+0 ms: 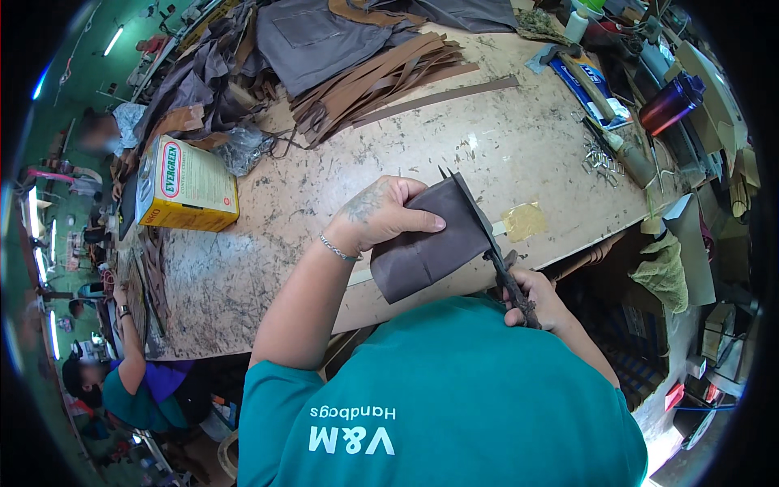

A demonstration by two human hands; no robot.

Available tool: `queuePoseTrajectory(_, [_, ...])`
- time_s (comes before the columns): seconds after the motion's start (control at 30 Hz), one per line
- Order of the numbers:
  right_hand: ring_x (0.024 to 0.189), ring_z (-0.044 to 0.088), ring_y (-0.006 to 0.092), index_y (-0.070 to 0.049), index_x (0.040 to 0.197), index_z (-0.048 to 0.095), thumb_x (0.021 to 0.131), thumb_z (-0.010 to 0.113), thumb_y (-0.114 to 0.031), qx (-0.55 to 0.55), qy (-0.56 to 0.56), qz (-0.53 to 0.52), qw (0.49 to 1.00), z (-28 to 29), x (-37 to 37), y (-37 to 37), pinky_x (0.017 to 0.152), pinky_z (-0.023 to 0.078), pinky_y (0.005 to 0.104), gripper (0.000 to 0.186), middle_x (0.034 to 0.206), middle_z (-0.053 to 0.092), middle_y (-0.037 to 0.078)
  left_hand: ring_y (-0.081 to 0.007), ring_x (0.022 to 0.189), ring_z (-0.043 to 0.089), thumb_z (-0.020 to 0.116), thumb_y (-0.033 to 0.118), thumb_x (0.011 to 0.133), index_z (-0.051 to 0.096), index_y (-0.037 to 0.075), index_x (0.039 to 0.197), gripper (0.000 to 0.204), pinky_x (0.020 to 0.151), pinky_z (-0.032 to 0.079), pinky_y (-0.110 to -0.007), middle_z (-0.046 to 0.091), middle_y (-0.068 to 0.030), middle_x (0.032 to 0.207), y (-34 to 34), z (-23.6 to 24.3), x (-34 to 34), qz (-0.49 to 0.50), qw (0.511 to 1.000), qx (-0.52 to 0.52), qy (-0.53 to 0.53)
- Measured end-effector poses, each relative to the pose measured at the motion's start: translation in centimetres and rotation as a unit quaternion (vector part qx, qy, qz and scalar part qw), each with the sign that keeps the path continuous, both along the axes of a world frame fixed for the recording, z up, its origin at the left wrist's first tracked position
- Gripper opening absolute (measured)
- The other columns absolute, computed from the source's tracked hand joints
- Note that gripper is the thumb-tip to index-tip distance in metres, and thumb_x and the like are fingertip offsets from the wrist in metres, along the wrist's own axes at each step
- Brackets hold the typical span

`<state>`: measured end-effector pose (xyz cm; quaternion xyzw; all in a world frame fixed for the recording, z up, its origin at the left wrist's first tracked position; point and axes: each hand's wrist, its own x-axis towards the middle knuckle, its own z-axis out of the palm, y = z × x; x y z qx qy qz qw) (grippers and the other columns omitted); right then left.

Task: The person aligns a leather strap on the workbench and marks it using a ruler and a pen, then folds a piece of fabric and trims its edges using scissors.

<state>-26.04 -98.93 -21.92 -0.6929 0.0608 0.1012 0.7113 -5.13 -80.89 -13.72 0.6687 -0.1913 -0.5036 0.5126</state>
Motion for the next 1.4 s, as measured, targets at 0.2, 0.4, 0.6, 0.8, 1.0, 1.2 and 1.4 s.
queuePoseTrajectory(0.2, [0.055, 0.038, 0.0054, -0.007, 0.063, 0.042, 0.048, 0.08, -0.047, -0.008, 0.005, -0.02, 1.0, -0.2, -0.3, -0.1, 0.047, 0.032, 0.0213, 0.057, 0.057, 0.042, -0.003, -0.0061, 0.057, 0.052, 0.068, 0.008, 0.065, 0.062, -0.001, 0.079, 0.018, 0.054, 0.043, -0.02, 0.06, -0.0021, 0.069, -0.4, 0.2, -0.2, 0.009, 1.0, -0.015, 0.003])
queuePoseTrajectory(0.4, [0.053, 0.035, 0.0057, -0.005, 0.056, 0.039, 0.05, 0.082, -0.036, -0.085, -0.033, -0.041, 0.995, -0.3, -0.3, 0.0, 0.045, 0.031, 0.0226, 0.053, 0.052, 0.039, -0.002, -0.008, 0.066, 0.057, 0.068, 0.004, 0.065, 0.059, -0.004, 0.089, 0.026, 0.061, 0.047, -0.02, 0.062, -0.0055, 0.078, -0.4, 0.3, 0.2, 0.001, 1.0, -0.002, 0.017])
queuePoseTrajectory(0.6, [0.052, 0.034, 0.0069, -0.004, 0.055, 0.039, 0.053, 0.082, -0.027, -0.124, -0.044, -0.062, 0.989, 0.1, -0.4, 0.5, 0.045, 0.032, 0.0241, 0.048, 0.052, 0.038, -0.001, -0.0081, 0.066, 0.057, 0.069, 0.004, 0.065, 0.059, -0.004, 0.09, 0.028, 0.062, 0.047, -0.02, 0.062, -0.0058, 0.079, -0.5, 0.3, 0.3, -0.003, 1.0, -0.001, 0.015])
queuePoseTrajectory(0.8, [0.053, 0.034, 0.0066, -0.004, 0.056, 0.04, 0.055, 0.081, -0.028, -0.091, -0.041, -0.059, 0.993, 0.1, -0.5, 0.6, 0.045, 0.031, 0.0236, 0.047, 0.052, 0.038, -0.001, -0.0082, 0.066, 0.057, 0.069, 0.004, 0.065, 0.059, -0.004, 0.089, 0.027, 0.062, 0.047, -0.02, 0.062, -0.0054, 0.079, -0.4, 0.1, 0.2, -0.01, 1.0, -0.011, 0.011])
queuePoseTrajectory(1.0, [0.053, 0.034, 0.006, -0.004, 0.058, 0.041, 0.052, 0.081, -0.038, -0.081, -0.029, -0.031, 0.996, 0.2, -0.2, 0.0, 0.045, 0.031, 0.0232, 0.052, 0.053, 0.038, -0.003, -0.0081, 0.067, 0.057, 0.068, 0.003, 0.065, 0.06, -0.004, 0.088, 0.025, 0.063, 0.046, -0.021, 0.062, -0.0053, 0.079, -0.2, 0.1, 0.0, -0.024, 0.999, -0.01, 0.032])
queuePoseTrajectory(1.2, [0.054, 0.036, 0.0061, -0.004, 0.06, 0.043, 0.051, 0.08, -0.039, -0.047, -0.01, -0.035, 0.998, 0.4, 0.2, 0.4, 0.047, 0.032, 0.0224, 0.052, 0.056, 0.041, -0.003, -0.0083, 0.068, 0.057, 0.068, 0.003, 0.066, 0.06, -0.004, 0.087, 0.024, 0.064, 0.046, -0.02, 0.063, -0.0053, 0.079, -0.1, -0.4, 0.0, -0.035, 0.999, -0.002, 0.026])
queuePoseTrajectory(1.4, [0.055, 0.036, 0.0061, -0.005, 0.06, 0.044, 0.052, 0.081, -0.035, -0.074, 0.025, -0.036, 0.996, 0.8, 0.6, 0.6, 0.048, 0.032, 0.0219, 0.048, 0.057, 0.041, -0.004, -0.008, 0.067, 0.057, 0.068, 0.003, 0.065, 0.06, -0.003, 0.086, 0.023, 0.064, 0.046, -0.02, 0.063, -0.0049, 0.079, 0.2, -0.6, 0.4, -0.031, 0.999, 0.003, 0.032])
